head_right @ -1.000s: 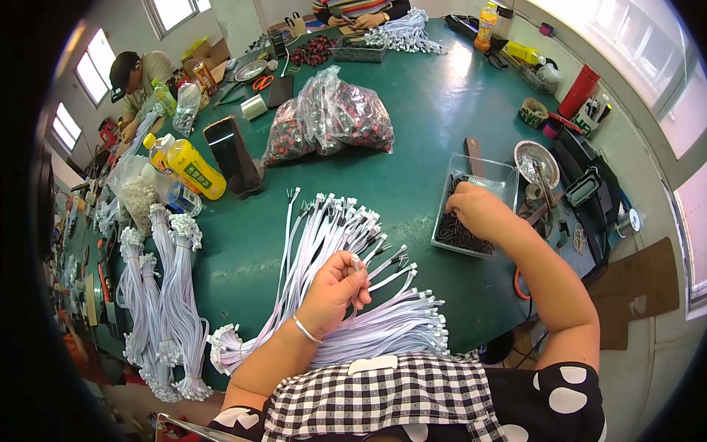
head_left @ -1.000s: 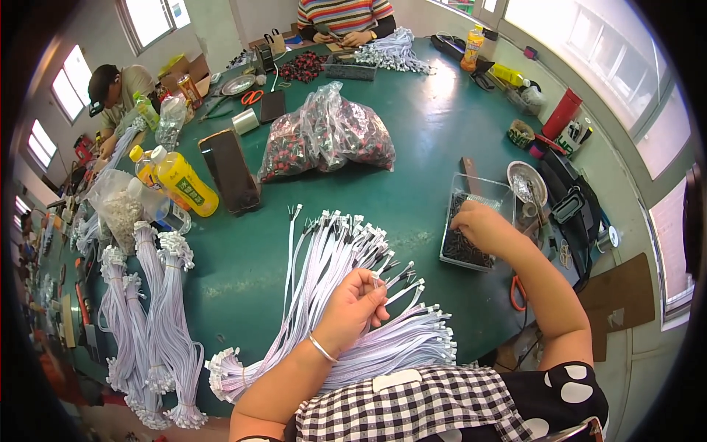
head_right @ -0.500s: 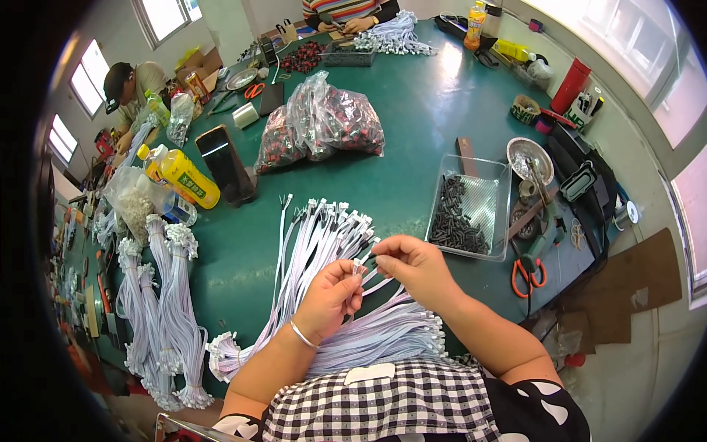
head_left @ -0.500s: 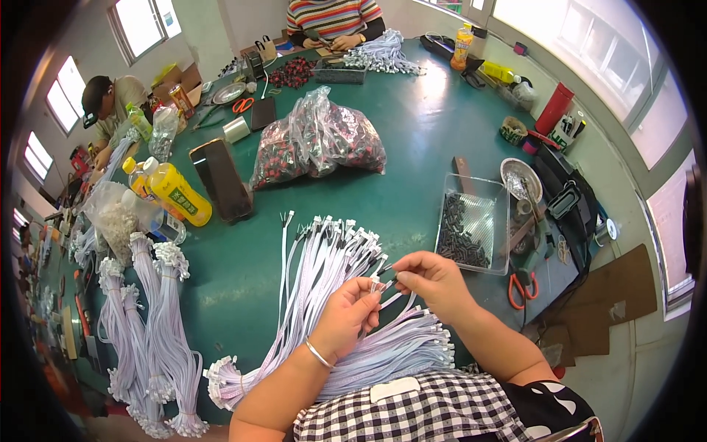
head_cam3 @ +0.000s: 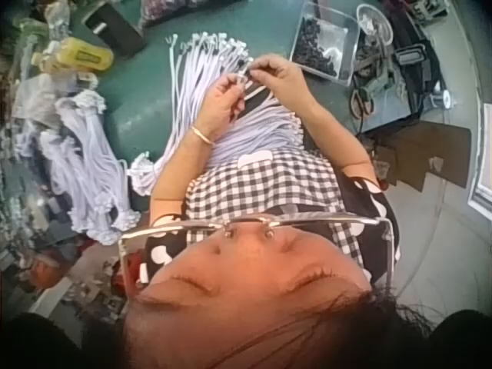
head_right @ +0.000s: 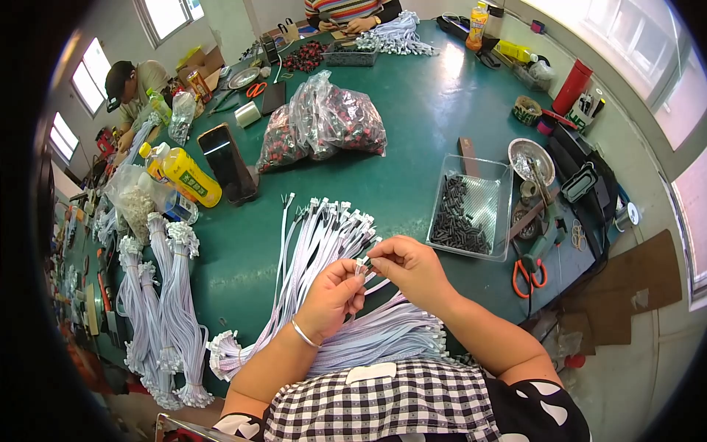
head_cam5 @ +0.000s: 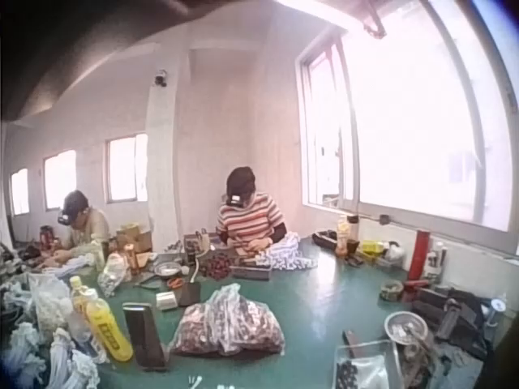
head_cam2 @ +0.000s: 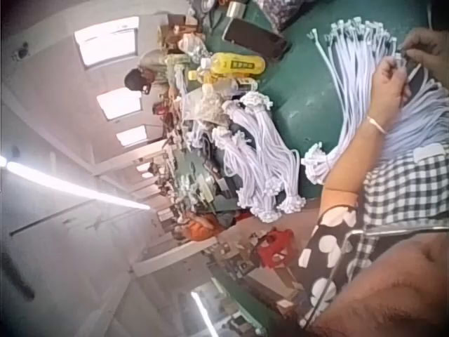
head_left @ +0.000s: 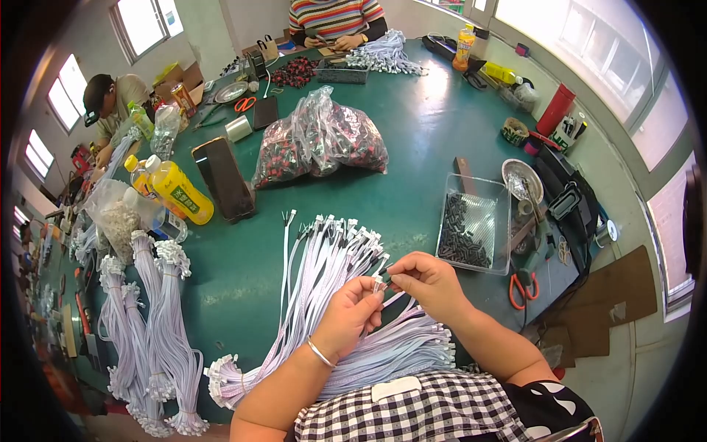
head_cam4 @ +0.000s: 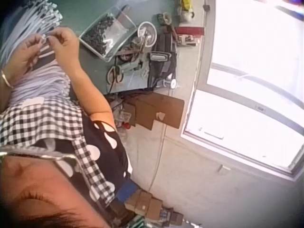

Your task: The person assembles wire harnesses by attaching plastic connectors to the ends of bundles of wires by hand.

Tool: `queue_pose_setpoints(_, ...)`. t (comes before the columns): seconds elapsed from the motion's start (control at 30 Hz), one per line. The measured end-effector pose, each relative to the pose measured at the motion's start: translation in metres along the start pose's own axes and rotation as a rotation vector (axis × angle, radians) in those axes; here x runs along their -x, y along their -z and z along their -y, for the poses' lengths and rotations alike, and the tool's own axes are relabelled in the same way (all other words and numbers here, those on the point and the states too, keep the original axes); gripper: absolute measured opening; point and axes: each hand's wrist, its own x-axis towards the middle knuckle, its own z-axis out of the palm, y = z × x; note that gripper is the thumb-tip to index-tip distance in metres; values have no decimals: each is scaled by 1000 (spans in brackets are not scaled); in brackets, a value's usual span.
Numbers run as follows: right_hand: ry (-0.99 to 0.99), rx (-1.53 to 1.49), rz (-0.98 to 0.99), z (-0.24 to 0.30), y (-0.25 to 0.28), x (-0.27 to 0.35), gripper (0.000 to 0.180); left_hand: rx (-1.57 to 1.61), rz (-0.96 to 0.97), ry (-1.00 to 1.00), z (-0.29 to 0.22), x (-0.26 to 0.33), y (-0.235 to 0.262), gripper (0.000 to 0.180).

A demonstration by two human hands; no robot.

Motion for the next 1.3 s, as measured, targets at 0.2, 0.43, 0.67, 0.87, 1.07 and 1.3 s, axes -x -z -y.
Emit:
queue_pose_setpoints(0.2, 25, 13, 16, -1, 0, 2, 11, 24, -1, -4, 0, 1, 0, 11)
queue_pose_setpoints(0.43, -29, -154, -4, -4, 1, 2, 12, 36, 13, -19, 0, 1, 0, 11)
queue_pose_setpoints(0.67, 56, -33, 32, -2, 0, 2, 11, 45, 12, -12, 0, 1, 0, 13)
queue_pose_setpoints(0.87, 73, -39, 30, -3, 1, 2, 12, 46, 8, -13, 0, 1, 0, 13)
queue_pose_setpoints(1.07, 277, 527, 202, 16, 10, -5, 19, -230, -42, -90, 4, 2, -1, 16)
queue_pose_setpoints(1.3, -67, -19, 202, 10, 19, -7, 48, -361, 80, -49, -8, 1, 1, 32)
